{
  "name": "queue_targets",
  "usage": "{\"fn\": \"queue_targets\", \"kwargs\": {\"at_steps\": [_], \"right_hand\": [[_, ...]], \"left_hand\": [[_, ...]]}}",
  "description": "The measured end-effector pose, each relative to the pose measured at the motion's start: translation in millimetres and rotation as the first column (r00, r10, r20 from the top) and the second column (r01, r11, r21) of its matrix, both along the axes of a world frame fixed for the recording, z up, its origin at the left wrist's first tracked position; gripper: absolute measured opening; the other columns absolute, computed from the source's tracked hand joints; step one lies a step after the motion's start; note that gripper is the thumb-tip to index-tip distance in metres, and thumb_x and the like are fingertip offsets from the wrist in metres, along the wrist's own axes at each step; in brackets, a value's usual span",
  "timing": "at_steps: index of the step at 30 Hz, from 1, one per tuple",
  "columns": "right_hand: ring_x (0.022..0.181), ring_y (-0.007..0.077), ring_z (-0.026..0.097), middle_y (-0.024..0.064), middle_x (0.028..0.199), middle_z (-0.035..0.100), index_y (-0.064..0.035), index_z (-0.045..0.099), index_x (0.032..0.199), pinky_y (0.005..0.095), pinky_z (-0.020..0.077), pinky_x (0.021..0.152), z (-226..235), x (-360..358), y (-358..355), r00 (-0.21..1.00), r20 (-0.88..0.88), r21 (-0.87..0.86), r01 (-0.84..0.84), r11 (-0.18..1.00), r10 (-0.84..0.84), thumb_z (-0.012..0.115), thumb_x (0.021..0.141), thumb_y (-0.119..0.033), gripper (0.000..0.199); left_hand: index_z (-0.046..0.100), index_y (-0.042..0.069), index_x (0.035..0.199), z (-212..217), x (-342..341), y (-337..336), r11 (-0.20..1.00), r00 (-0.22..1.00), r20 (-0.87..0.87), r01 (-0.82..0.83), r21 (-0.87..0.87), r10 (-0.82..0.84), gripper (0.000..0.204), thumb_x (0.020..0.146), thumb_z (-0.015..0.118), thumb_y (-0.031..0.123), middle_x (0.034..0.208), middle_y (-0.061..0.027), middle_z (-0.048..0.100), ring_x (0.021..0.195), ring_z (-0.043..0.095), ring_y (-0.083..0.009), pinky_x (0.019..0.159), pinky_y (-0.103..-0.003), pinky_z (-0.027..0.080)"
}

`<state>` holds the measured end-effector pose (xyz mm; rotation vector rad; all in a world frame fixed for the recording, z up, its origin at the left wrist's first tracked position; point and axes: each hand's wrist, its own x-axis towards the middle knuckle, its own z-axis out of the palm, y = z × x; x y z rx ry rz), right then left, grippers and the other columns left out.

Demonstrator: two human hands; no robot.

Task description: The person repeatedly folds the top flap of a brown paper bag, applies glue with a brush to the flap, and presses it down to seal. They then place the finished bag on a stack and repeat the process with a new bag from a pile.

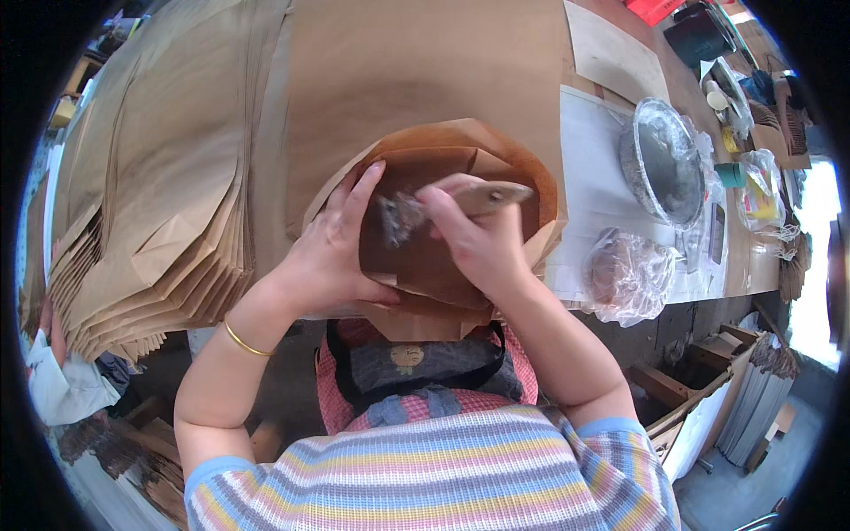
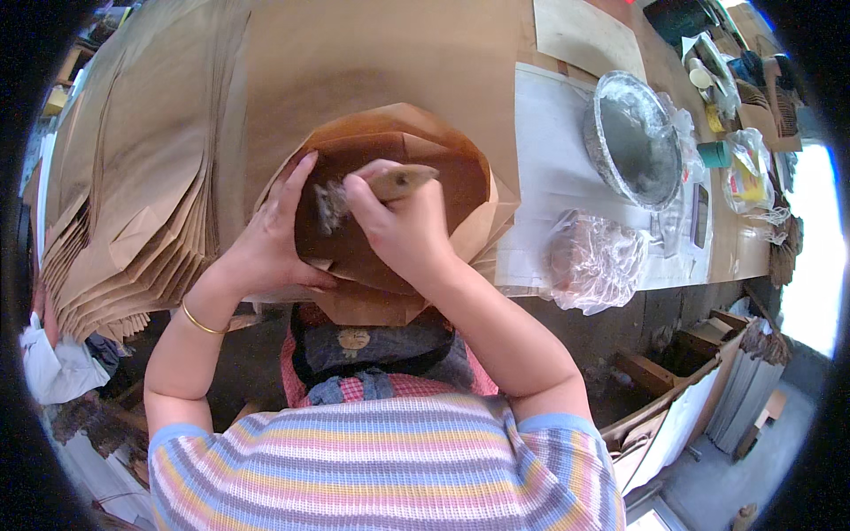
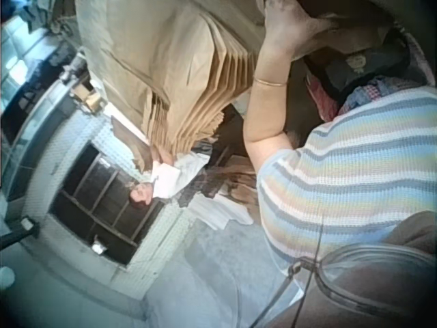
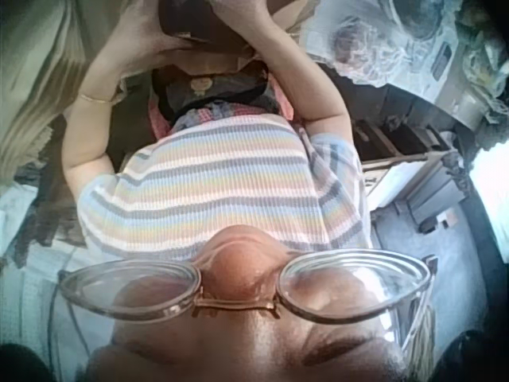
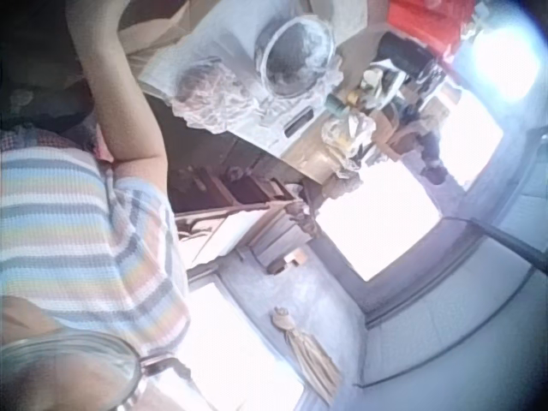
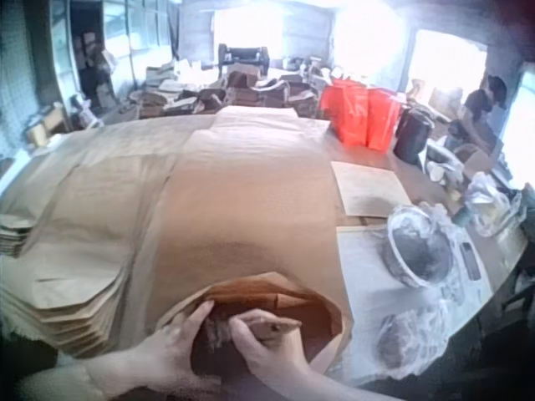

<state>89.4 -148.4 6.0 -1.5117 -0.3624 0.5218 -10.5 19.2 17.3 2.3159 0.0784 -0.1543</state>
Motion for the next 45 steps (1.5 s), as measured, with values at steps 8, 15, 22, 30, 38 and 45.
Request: {"fn": "queue_targets", "kwargs": {"at_steps": [8,15,22,30,38,45], "right_hand": [[0.060,0.0073,0.054,0.0005,0.065,0.060,0.0003,0.064,0.077,0.0249,0.0455,0.054,11.0,-5.3,-23.8,0.996,-0.009,-0.164,-0.094,0.982,0.094,0.064,0.088,-0.010,0.015],[0.065,0.0281,0.067,0.0164,0.073,0.066,-0.0030,0.067,0.080,0.0356,0.0528,0.062,13.5,33.4,-75.4,0.695,0.678,-0.490,0.183,0.853,0.240,0.069,0.078,-0.007,0.005],[0.056,0.0146,0.059,0.0060,0.064,0.063,0.0001,0.068,0.078,0.0277,0.0476,0.055,59.7,37.9,-109.7,0.874,0.458,-0.336,0.002,0.942,0.162,0.067,0.079,-0.004,0.004],[0.069,0.0275,0.060,0.0122,0.079,0.062,-0.0012,0.068,0.103,0.0353,0.0475,0.061,23.1,42.5,-33.2,0.508,0.594,-0.396,-0.490,0.777,0.624,0.072,0.078,-0.005,0.025],[0.069,0.0148,0.065,0.0097,0.080,0.069,-0.0002,0.069,0.085,0.0267,0.0506,0.065,45.1,48.3,-67.1,0.838,0.483,-0.431,-0.023,0.902,0.252,0.065,0.084,-0.007,0.008],[0.067,0.0059,0.057,0.0008,0.074,0.065,-0.0010,0.069,0.083,0.0230,0.0478,0.060,11.0,13.1,-58.8,0.972,0.234,-0.391,0.093,0.916,0.001,0.065,0.088,-0.009,0.010]], "left_hand": [[0.014,0.013,0.152,2.0,-1.8,-7.0,0.998,0.992,-0.122,-0.027,0.064,0.034,0.122,0.055,0.088,0.020,0.149,-0.0251,0.026,0.139,0.028,-0.0423,0.114,-0.044,0.031],[0.017,0.014,0.150,-7.5,-3.0,-5.4,0.992,1.000,0.012,0.002,0.123,-0.004,0.113,0.059,0.084,0.027,0.147,-0.0278,0.028,0.125,0.044,-0.0467,0.103,-0.047,0.042],[0.051,-0.004,0.122,-1.2,-4.6,-1.9,0.962,0.989,-0.142,0.075,0.262,-0.039,0.075,0.060,0.080,0.024,0.141,-0.0270,0.041,0.129,0.044,-0.0404,0.108,-0.041,0.038],[0.063,-0.010,0.088,-3.4,-3.5,6.2,0.945,0.979,-0.162,0.167,0.280,-0.125,0.043,0.060,0.074,0.021,0.124,-0.0311,0.056,0.117,0.054,-0.0406,0.102,-0.040,0.044],[0.056,-0.003,0.085,-2.0,2.4,7.9,0.987,0.991,-0.133,0.047,0.151,-0.027,0.017,0.077,0.065,0.009,0.099,-0.0238,0.062,0.092,0.060,-0.0427,0.082,-0.047,0.050],[0.060,-0.002,0.081,-47.3,17.1,-6.0,0.883,0.988,0.079,-0.153,0.444,0.132,0.011,0.079,0.064,0.007,0.086,-0.0231,0.062,0.086,0.061,-0.0421,0.076,-0.048,0.050]]}}
